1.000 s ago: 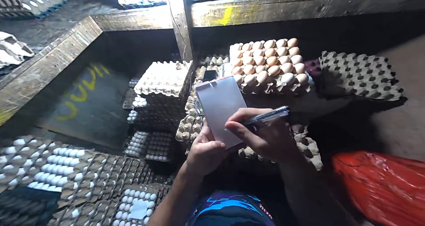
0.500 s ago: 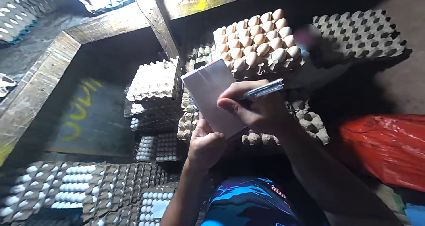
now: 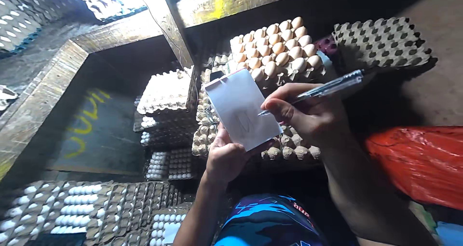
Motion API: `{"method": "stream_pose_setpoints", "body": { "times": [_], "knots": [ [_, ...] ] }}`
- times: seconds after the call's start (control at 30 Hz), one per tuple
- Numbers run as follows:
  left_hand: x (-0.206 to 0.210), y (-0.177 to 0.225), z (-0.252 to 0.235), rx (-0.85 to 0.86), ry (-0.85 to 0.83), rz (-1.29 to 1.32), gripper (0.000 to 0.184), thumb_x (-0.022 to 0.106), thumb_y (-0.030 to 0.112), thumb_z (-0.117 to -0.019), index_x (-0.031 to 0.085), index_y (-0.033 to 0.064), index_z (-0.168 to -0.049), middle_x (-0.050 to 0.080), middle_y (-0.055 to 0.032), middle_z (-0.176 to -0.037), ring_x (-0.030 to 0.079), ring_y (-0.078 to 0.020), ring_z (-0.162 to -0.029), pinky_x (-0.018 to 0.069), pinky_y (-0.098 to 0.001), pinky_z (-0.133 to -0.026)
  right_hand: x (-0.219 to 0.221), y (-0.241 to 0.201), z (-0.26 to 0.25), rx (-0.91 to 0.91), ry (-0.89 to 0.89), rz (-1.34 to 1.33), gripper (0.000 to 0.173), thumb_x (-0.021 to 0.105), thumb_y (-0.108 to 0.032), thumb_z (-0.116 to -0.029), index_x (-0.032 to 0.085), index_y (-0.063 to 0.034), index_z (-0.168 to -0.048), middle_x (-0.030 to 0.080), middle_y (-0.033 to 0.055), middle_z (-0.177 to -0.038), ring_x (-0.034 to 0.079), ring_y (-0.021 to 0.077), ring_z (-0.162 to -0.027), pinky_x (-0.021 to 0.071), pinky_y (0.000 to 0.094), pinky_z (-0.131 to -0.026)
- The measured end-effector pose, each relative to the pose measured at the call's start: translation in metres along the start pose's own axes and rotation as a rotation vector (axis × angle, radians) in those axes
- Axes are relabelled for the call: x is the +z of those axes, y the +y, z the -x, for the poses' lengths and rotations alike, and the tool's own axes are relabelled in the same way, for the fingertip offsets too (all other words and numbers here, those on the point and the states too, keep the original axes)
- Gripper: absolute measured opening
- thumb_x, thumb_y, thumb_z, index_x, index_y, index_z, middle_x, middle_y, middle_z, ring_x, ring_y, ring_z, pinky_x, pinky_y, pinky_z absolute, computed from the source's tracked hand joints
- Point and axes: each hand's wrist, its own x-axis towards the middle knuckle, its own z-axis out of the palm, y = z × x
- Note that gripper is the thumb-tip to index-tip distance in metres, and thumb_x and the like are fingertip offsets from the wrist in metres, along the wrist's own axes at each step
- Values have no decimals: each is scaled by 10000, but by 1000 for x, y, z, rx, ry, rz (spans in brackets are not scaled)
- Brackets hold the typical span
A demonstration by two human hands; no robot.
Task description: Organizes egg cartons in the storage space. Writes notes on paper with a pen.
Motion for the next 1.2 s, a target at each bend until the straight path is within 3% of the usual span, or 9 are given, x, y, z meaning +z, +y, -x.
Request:
{"method": "stream_pose_setpoints", "body": {
  "times": [0.13, 0.4, 0.6, 1.0, 1.2],
  "knots": [
    [3, 0, -1, 5, -8, 1, 799, 552, -140, -805, 284, 138, -1504, 556, -271, -1335, 613, -460, -1175, 476, -691, -998, 3, -5, 11, 9, -145, 53, 83, 661, -123, -940, 706, -64, -977, 684, -23, -801, 654, 79, -651, 595, 252, -547],
    [7, -2, 0, 2, 18, -15, 761, 569, -119, -800, 337, 134, -1479, 602, -230, -1262, 658, -381, -1102, 534, -611, -952, 16, 0, 26, -14, -163, 197, 153, 659, -248, -980, 733, -137, -906, 667, -95, -759, 609, 2, -645, 533, 217, -554],
    [10, -4, 1, -8, -2, 9, 774, 556, -132, -801, 324, 135, -1489, 586, -252, -1289, 644, -411, -1129, 510, -637, -977, 15, -6, 29, -3, -105, 186, 133, 660, -193, -972, 724, -111, -889, 664, -78, -744, 619, 12, -630, 545, 207, -530],
    [15, -5, 9, -20, -5, 12, 761, 551, -139, -808, 316, 127, -1480, 585, -243, -1271, 650, -391, -1110, 517, -618, -972, 17, -9, 37, -11, -139, 292, 156, 645, -283, -975, 727, -179, -893, 653, -126, -745, 586, -20, -626, 508, 212, -535],
    [17, -6, 13, -23, 23, 5, 754, 545, -146, -802, 317, 116, -1472, 571, -256, -1284, 642, -407, -1119, 515, -627, -970, 19, -6, 39, -42, -133, 298, 155, 649, -252, -972, 733, -154, -887, 650, -109, -758, 577, -20, -629, 497, 200, -534]
  ]
}}
